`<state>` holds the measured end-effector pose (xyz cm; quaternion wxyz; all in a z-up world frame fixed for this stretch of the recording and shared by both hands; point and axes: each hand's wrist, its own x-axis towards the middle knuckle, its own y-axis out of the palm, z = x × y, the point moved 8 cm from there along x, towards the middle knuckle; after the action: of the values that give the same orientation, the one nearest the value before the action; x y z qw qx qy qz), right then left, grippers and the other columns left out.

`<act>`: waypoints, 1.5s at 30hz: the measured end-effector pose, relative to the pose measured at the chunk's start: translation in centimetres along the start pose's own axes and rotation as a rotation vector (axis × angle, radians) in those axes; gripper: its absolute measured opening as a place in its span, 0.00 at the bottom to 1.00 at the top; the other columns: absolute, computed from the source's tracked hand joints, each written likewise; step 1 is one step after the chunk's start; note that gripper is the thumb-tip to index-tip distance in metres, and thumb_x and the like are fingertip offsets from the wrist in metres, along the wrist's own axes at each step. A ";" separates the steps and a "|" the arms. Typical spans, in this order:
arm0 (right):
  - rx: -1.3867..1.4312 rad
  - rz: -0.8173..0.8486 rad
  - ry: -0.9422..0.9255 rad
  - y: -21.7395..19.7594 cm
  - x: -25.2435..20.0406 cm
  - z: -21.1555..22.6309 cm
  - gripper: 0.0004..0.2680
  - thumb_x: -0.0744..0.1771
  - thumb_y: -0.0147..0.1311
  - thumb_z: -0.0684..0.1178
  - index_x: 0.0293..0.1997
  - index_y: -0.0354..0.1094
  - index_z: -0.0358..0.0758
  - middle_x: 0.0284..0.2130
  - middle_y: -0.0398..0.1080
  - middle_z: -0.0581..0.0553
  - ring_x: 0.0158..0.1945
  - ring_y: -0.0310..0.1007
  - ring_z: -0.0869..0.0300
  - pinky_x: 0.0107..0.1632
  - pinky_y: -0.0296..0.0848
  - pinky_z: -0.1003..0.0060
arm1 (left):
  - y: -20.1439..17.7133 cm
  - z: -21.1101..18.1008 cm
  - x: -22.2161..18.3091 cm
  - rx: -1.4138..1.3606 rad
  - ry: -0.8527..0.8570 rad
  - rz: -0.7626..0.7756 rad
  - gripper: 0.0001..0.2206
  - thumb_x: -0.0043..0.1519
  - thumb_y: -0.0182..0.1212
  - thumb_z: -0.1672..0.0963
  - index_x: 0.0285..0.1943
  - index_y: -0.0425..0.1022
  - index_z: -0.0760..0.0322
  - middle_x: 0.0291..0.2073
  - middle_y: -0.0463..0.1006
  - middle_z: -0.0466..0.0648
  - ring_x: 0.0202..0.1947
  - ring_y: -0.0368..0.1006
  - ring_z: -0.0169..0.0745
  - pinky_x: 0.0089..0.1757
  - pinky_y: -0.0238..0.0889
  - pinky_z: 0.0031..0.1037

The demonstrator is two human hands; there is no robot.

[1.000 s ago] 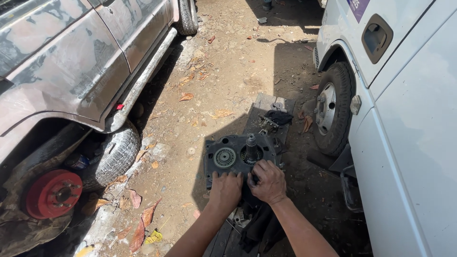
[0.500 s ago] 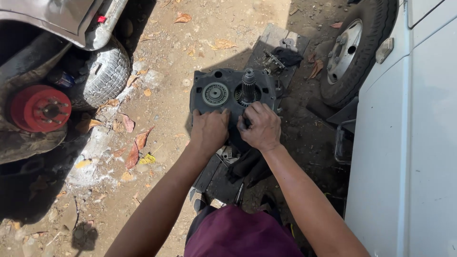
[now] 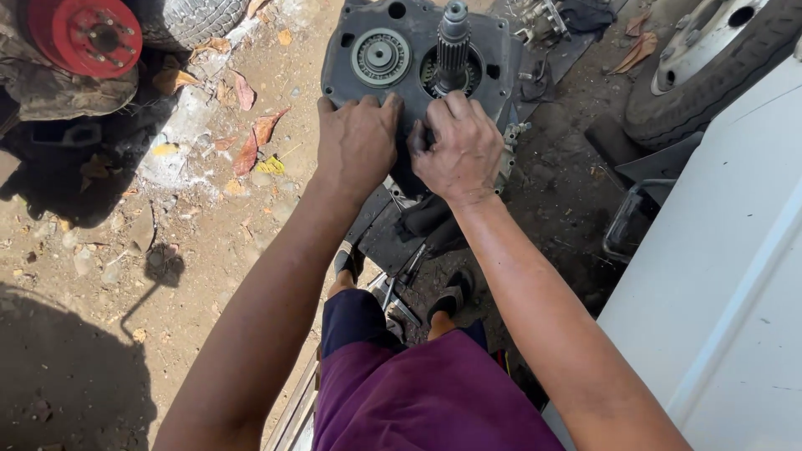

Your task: Cleaning and inspecting a vehicle gearbox housing and internal gears using a cloth

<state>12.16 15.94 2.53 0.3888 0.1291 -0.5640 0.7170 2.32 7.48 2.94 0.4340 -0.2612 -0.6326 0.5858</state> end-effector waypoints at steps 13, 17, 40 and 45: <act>-0.059 -0.048 -0.012 0.3 0.1 0.1 0.10 0.60 0.65 0.51 0.29 0.62 0.50 0.31 0.61 0.52 0.34 0.70 0.52 0.31 0.70 0.55 | -0.9 -0.1 0.6 -0.031 -0.043 0.119 0.09 0.63 0.48 0.57 0.46 0.74 0.50 0.31 0.81 0.50 0.34 0.81 0.57 0.40 0.57 0.47; -0.062 -0.048 -0.012 -0.3 0.4 0.7 0.09 0.60 0.64 0.50 0.29 0.62 0.49 0.31 0.62 0.52 0.34 0.71 0.51 0.32 0.71 0.56 | -0.5 0.1 0.5 -0.059 -0.048 0.098 0.09 0.62 0.48 0.57 0.45 0.74 0.50 0.30 0.81 0.49 0.33 0.81 0.58 0.40 0.58 0.47; -0.100 0.021 -0.014 -0.2 0.4 1.0 0.11 0.62 0.63 0.47 0.30 0.57 0.51 0.31 0.59 0.53 0.33 0.72 0.51 0.33 0.73 0.56 | -0.6 0.6 0.0 -0.169 -0.053 -0.083 0.11 0.68 0.51 0.56 0.42 0.82 0.57 0.25 0.80 0.54 0.29 0.81 0.60 0.48 0.62 0.63; -0.110 0.048 0.018 -0.5 0.7 1.4 0.10 0.64 0.61 0.46 0.31 0.57 0.50 0.31 0.58 0.53 0.33 0.71 0.53 0.34 0.74 0.56 | 1.2 2.9 0.7 -0.237 0.008 0.014 0.13 0.67 0.50 0.58 0.53 0.81 0.59 0.27 0.81 0.53 0.32 0.82 0.58 0.46 0.63 0.65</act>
<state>11.67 14.95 3.79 0.3831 0.0873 -0.6019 0.6952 -0.65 6.77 2.14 0.3985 -0.3173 -0.6940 0.5087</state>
